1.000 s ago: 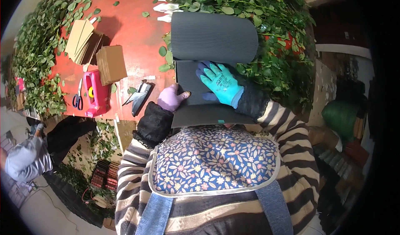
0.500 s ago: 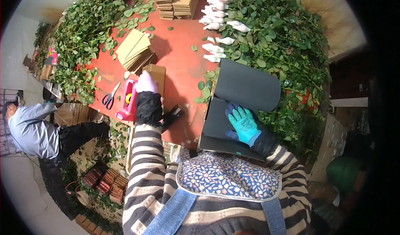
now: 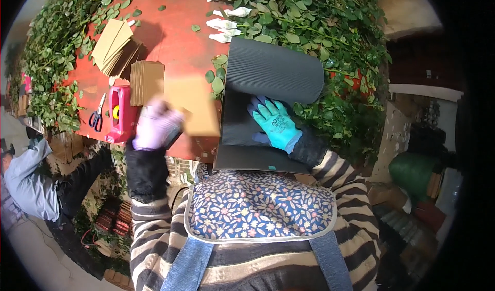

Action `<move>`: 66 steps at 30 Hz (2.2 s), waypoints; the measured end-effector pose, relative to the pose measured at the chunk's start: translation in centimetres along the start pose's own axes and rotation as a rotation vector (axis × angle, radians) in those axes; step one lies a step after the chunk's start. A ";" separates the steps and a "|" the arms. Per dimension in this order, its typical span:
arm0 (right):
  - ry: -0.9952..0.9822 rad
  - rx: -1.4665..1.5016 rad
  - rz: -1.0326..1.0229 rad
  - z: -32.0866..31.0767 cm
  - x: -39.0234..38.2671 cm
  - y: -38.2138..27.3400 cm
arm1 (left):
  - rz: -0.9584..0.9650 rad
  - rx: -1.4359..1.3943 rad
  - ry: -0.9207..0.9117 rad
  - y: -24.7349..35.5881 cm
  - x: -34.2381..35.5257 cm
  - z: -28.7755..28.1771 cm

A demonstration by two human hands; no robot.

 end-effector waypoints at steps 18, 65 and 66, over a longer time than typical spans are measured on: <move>0.252 0.015 -0.210 -7.5 0.7 -3.7 | -0.315 -0.154 -0.128 -17.4 3.6 11.7; -0.402 1.199 0.076 -14.1 2.2 6.6 | 0.260 1.438 -0.480 -5.7 2.6 13.8; -0.398 1.097 0.039 -13.5 2.7 7.3 | 0.230 1.445 -0.494 -5.3 2.5 14.0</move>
Point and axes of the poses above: each hand's wrist, its own x-axis towards the middle knuckle, its own z-axis out of the palm, y = z × x, the point moved 5 cm from there along x, towards the middle knuckle, and after that the axes turned 2 degrees about -x, right-handed, at the moved point
